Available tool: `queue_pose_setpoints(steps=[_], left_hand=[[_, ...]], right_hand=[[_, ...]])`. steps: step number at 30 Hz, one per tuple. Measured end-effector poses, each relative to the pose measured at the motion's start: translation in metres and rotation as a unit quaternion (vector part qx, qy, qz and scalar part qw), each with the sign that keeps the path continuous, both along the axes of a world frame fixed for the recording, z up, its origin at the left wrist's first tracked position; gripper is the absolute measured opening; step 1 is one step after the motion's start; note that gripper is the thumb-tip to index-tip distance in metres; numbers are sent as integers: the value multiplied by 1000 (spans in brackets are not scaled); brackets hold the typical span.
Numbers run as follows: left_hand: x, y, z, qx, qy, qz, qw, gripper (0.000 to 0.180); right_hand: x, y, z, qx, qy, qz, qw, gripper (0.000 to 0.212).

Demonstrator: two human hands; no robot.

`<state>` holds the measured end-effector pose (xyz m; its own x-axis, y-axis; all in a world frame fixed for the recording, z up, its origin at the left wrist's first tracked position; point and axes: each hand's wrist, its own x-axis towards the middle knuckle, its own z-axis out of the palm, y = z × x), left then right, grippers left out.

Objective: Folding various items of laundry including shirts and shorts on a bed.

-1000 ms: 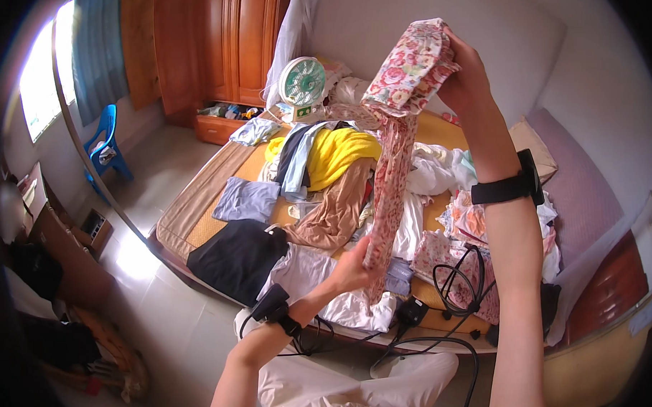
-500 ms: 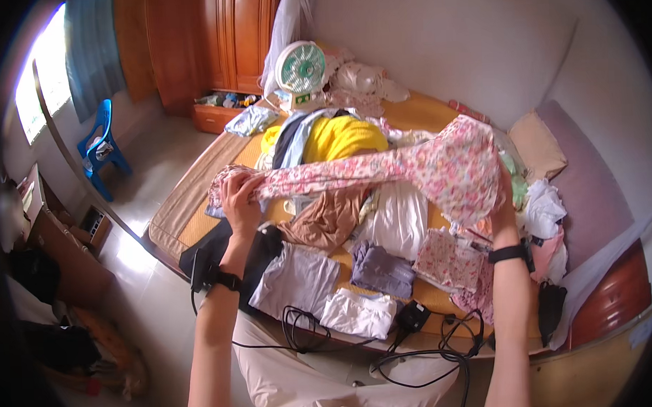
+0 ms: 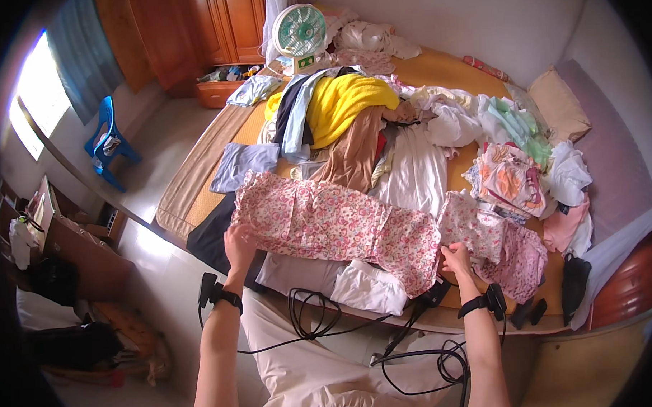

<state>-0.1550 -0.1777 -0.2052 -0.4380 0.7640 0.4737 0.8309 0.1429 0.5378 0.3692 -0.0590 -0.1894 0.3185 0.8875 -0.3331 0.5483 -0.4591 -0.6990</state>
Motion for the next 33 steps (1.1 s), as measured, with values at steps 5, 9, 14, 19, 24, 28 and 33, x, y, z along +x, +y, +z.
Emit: queue_pose_setpoints(steps=[5,9,14,19,24,28,33], left_hand=[[-1,5,-5,-67,50,51,995,28],[-4,5,-13,-93,41,90,991,27],[-12,2,-11,-61,63,121,989,19],[-15,-2,-12,-65,54,150,985,12],[0,9,8,-46,-25,126,991,24],[-13,9,-10,-77,-46,175,980,34],[-28,22,-22,-120,-152,236,952,23]], right_hand=[[-3,-25,6,96,86,281,951,25],[-28,-55,40,94,-71,479,870,37],[-37,-73,30,129,-125,478,860,33],[-34,-70,21,107,-1,441,891,21],[-21,-64,4,122,67,368,919,10],[-30,-63,22,51,217,268,937,11],[-20,-57,19,110,243,241,933,9]])
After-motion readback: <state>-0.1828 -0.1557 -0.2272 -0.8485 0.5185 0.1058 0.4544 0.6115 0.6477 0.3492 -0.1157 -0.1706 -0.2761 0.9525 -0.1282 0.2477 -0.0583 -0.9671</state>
